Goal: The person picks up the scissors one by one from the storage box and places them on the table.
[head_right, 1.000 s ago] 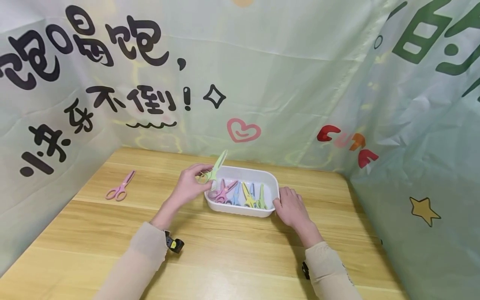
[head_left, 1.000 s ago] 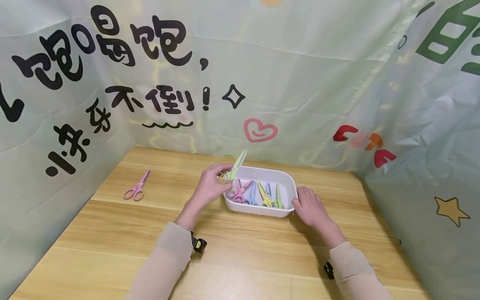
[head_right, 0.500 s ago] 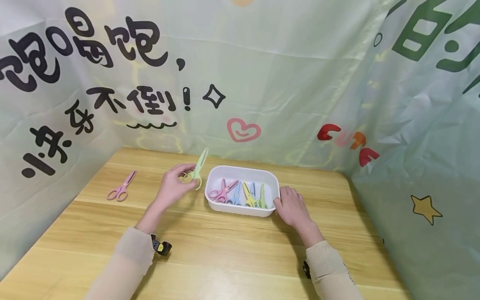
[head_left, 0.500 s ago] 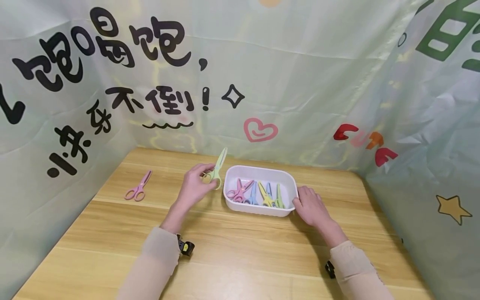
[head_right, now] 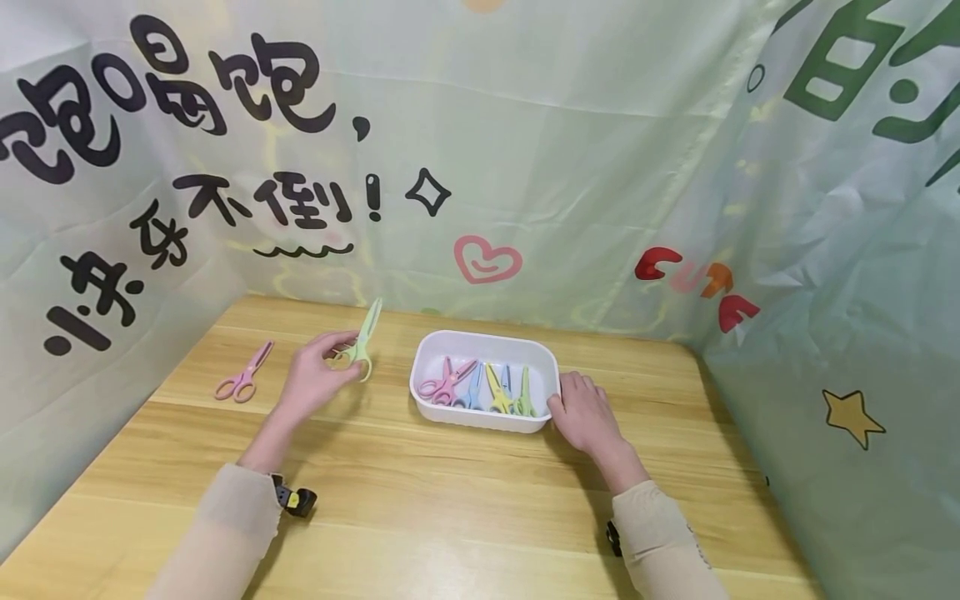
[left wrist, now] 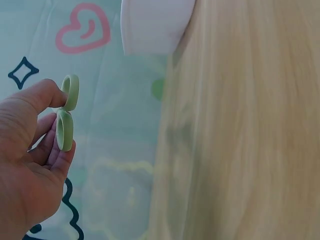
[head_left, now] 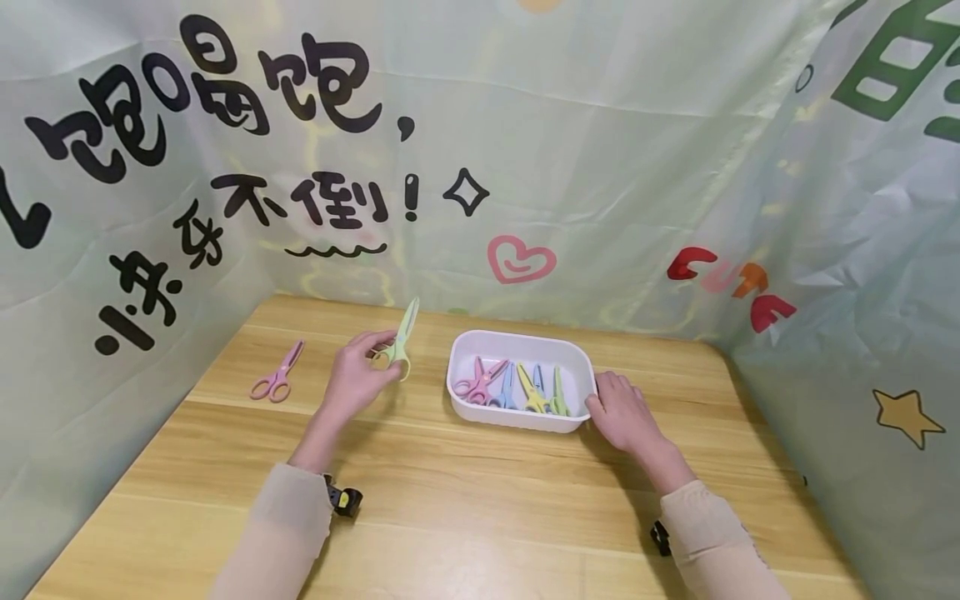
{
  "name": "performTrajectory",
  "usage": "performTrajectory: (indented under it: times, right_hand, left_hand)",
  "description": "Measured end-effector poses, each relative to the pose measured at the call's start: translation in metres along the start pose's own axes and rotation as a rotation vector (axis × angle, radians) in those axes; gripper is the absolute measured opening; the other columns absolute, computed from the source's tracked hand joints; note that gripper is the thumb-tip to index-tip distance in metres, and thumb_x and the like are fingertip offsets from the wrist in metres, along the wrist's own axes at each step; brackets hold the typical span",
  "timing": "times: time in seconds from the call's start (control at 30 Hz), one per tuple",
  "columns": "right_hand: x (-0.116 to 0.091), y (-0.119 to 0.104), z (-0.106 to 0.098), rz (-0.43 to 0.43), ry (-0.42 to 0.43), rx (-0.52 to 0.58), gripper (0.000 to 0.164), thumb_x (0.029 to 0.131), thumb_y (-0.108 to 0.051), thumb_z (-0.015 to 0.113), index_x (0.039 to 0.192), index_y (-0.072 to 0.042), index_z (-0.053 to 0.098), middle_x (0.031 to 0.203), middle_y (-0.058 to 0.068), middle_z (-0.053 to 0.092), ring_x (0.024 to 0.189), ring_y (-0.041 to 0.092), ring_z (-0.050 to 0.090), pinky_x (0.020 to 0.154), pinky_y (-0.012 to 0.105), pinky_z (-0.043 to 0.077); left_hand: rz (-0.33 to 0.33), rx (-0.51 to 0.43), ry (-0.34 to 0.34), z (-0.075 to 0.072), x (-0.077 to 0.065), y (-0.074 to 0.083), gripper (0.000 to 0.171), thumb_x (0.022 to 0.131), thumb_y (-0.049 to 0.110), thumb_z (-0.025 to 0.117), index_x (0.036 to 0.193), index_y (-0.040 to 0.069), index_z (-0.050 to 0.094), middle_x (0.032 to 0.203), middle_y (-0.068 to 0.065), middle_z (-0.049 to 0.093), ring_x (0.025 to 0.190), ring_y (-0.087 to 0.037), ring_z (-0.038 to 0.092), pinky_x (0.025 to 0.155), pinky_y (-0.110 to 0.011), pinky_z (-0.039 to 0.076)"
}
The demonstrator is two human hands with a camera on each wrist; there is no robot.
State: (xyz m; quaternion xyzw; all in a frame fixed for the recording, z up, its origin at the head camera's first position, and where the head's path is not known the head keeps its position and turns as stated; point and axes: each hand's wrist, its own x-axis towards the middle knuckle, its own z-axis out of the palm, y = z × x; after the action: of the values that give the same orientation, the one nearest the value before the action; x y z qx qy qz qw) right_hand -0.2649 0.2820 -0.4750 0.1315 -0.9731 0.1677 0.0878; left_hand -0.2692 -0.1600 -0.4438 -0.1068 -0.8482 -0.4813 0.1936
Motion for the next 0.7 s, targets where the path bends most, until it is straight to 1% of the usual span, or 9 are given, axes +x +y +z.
performTrajectory:
  times: [0.33,0.53,0.7]
  right_hand:
    - [0.001,0.002,0.002,-0.003,0.007,-0.003,0.03,0.101,-0.017,0.046,0.117,0.005,0.059,0.113,0.019,0.061,0.109,0.039,0.053,0.089,0.056,0.042]
    - [0.0,0.001,0.001,0.0,0.001,-0.005,0.032,0.101,-0.017,0.046,0.118,0.005,0.059,0.115,0.02,0.061,0.111,0.04,0.053,0.091,0.057,0.042]
    - [0.0,-0.001,0.0,0.005,-0.001,-0.005,0.031,0.101,-0.017,0.046,0.119,0.005,0.059,0.115,0.02,0.061,0.111,0.04,0.053,0.092,0.058,0.041]
  left_hand:
    - [-0.052,0.043,0.003,-0.018,-0.006,-0.021,0.05,0.082,0.0,0.08,0.131,-0.003,0.068,0.117,-0.019,0.071,0.105,-0.035,0.064,0.096,-0.048,0.053]
    - [-0.109,0.085,-0.001,-0.029,-0.011,-0.032,0.05,0.084,0.001,0.078,0.132,-0.003,0.067,0.119,-0.021,0.07,0.109,-0.037,0.063,0.098,-0.051,0.052]
    - [-0.156,0.127,-0.006,-0.041,-0.015,-0.039,0.051,0.084,0.004,0.077,0.134,-0.004,0.066,0.123,-0.022,0.069,0.112,-0.038,0.063,0.1,-0.053,0.051]
